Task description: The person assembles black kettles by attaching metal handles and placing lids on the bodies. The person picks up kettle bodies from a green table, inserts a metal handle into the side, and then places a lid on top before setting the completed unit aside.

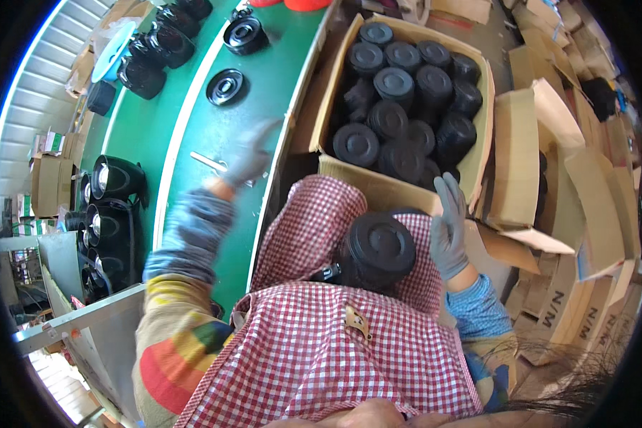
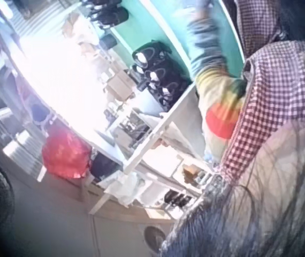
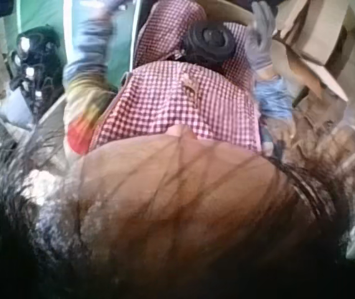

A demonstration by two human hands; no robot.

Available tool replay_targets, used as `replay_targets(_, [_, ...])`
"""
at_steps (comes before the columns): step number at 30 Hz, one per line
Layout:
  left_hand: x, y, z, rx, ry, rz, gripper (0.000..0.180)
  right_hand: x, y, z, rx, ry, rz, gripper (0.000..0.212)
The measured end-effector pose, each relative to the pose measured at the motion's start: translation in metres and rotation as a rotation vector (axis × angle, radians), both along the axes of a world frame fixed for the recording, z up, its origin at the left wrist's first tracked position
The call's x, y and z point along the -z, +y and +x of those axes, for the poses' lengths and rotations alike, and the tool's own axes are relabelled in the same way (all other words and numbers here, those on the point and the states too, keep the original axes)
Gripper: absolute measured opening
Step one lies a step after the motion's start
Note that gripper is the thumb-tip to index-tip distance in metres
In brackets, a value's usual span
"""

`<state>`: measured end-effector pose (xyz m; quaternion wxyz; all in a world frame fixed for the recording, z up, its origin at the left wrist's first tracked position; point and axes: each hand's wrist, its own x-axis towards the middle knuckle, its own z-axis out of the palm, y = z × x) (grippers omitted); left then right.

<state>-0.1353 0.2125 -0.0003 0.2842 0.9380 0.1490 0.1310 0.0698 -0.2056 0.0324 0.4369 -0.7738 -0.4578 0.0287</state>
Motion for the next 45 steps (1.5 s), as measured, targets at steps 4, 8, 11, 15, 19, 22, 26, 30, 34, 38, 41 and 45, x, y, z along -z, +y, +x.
replay_targets(4, [-0.027, 0.054, -0.092, 0.019, 0.724, 0.877, 0.055, 0.001, -0.004, -0.001, -0.082, 0.162, 0.063, 0.042])
replay_targets(8, [-0.044, 0.045, -0.084, -0.121, 0.634, 0.286, 0.017, -0.04, 0.024, 0.001, -0.202, -0.071, 0.079, 0.049])
replay_targets(11, [-0.118, -0.008, -0.042, 0.037, 0.407, 0.02, 0.02, -0.088, 0.048, 0.002, -0.312, -0.382, 0.045, 0.056])
replay_targets(15, [-0.171, -0.101, 0.036, 0.57, 0.366, 0.048, 0.03, -0.135, 0.07, -0.002, -0.397, -0.604, -0.058, 0.058])
replay_targets(19, [-0.178, -0.146, 0.074, 0.619, 0.439, -0.022, 0.041, -0.111, 0.043, 0.017, -0.456, -0.311, -0.4, 0.045])
replay_targets(22, [-0.168, -0.146, 0.08, 0.624, 0.456, -0.021, 0.041, -0.098, 0.015, 0.017, -0.417, 0.225, -0.379, 0.043])
replay_targets(26, [-0.136, -0.147, 0.077, 0.65, 0.42, -0.096, 0.038, -0.053, -0.003, 0.013, -0.358, 0.229, -0.316, 0.045])
replay_targets(30, [-0.134, -0.145, 0.08, 0.676, 0.467, -0.155, 0.035, -0.067, 0.002, 0.012, -0.377, 0.43, -0.5, 0.043])
replay_targets(34, [-0.119, -0.135, 0.091, 0.704, 0.462, -0.16, 0.034, -0.063, 0.004, 0.0, -0.305, 0.165, -0.518, 0.047])
replay_targets(38, [-0.124, -0.137, 0.097, 0.752, 0.544, -0.167, 0.033, -0.086, 0.008, 0.001, -0.443, 0.199, -0.716, 0.049])
replay_targets(41, [-0.131, -0.145, 0.097, 0.777, 0.608, -0.125, 0.032, -0.096, 0.008, 0.014, -0.61, 0.268, -0.778, 0.051])
replay_targets(45, [-0.115, -0.147, 0.091, 0.727, 0.554, -0.199, 0.032, -0.047, 0.009, 0.042, -0.74, -0.232, -0.496, 0.072])
